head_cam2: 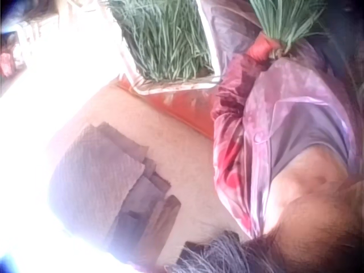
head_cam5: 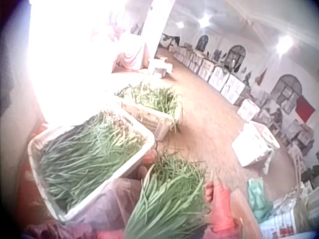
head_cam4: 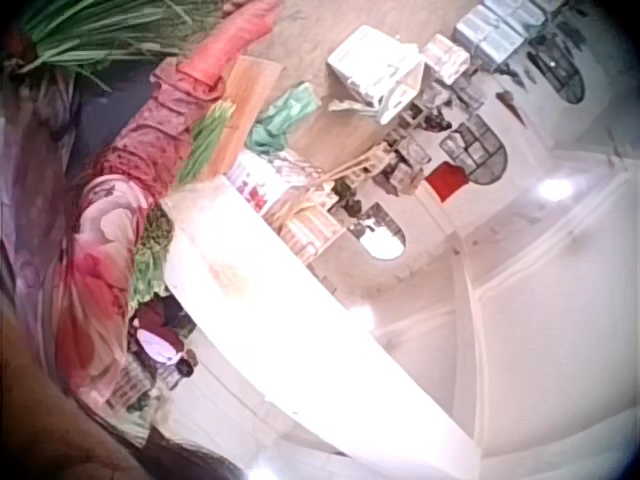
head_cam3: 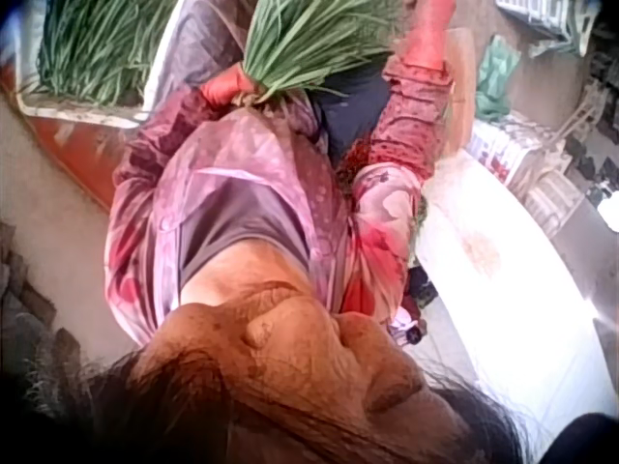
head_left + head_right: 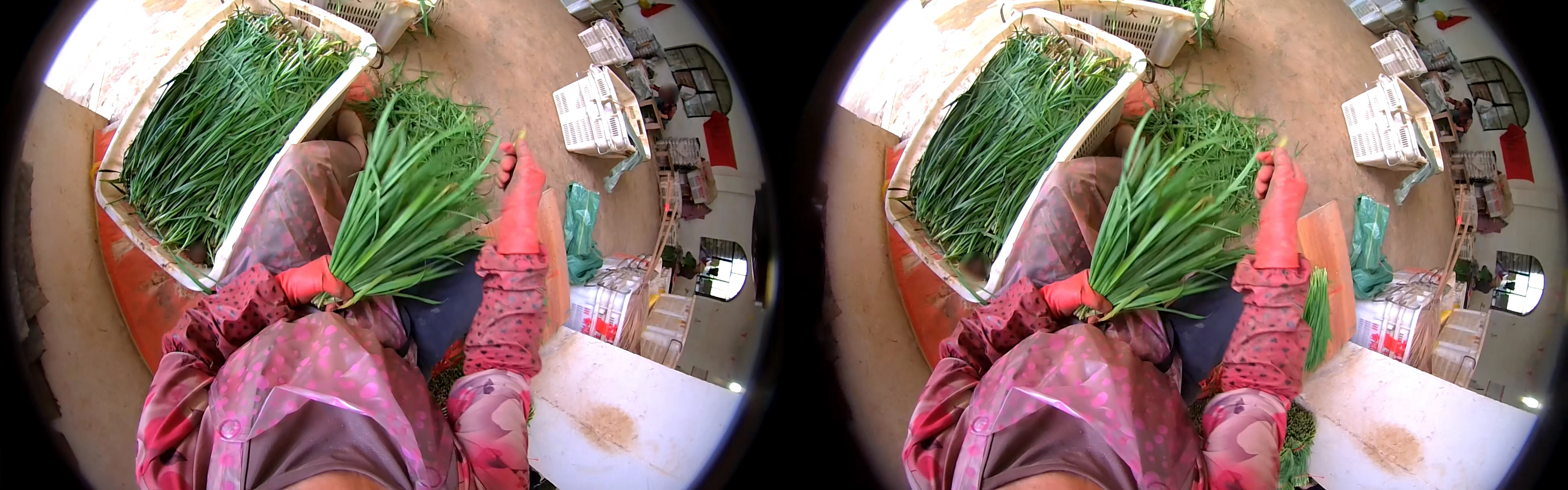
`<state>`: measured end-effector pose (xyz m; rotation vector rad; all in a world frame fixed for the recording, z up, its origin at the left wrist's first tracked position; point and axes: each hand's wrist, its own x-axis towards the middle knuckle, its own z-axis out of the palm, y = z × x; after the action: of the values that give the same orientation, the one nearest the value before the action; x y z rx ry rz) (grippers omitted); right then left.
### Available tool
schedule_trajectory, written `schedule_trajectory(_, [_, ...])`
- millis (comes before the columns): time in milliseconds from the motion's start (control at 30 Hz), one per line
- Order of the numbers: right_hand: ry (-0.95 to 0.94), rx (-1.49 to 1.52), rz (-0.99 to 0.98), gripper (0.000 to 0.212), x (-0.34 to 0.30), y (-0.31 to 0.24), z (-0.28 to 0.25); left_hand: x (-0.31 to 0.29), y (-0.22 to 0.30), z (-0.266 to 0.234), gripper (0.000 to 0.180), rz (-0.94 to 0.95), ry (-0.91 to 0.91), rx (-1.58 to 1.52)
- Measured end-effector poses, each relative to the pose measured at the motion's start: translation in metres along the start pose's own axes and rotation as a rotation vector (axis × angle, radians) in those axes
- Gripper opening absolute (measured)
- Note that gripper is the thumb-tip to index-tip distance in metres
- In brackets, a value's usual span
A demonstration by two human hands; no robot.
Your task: The person sorts and cleans bunches of green chives, plucking damaged leaves and debris by hand and placing the trimmed bundles onto a wooden board.
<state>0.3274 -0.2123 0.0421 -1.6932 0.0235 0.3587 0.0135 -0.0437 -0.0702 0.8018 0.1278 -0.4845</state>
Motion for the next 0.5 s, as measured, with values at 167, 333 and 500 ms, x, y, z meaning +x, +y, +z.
schedule_trajectory(167, [-0.217,-0.479,-0.163,0.018,-0.059,-0.006,0.015,-0.004,0.002,-0.002,0.017,-0.037,0.024,-0.047])
schedule_trajectory(333, [-0.251,-0.795,-1.001,0.027,-0.072,0.019,0.034,-0.004,0.009,0.003,0.022,-0.073,0.024,-0.082])
schedule_trajectory(500, [-0.324,-1.325,-1.152,0.016,-0.066,0.034,0.039,-0.002,0.006,0.002,0.025,-0.057,0.024,-0.101])
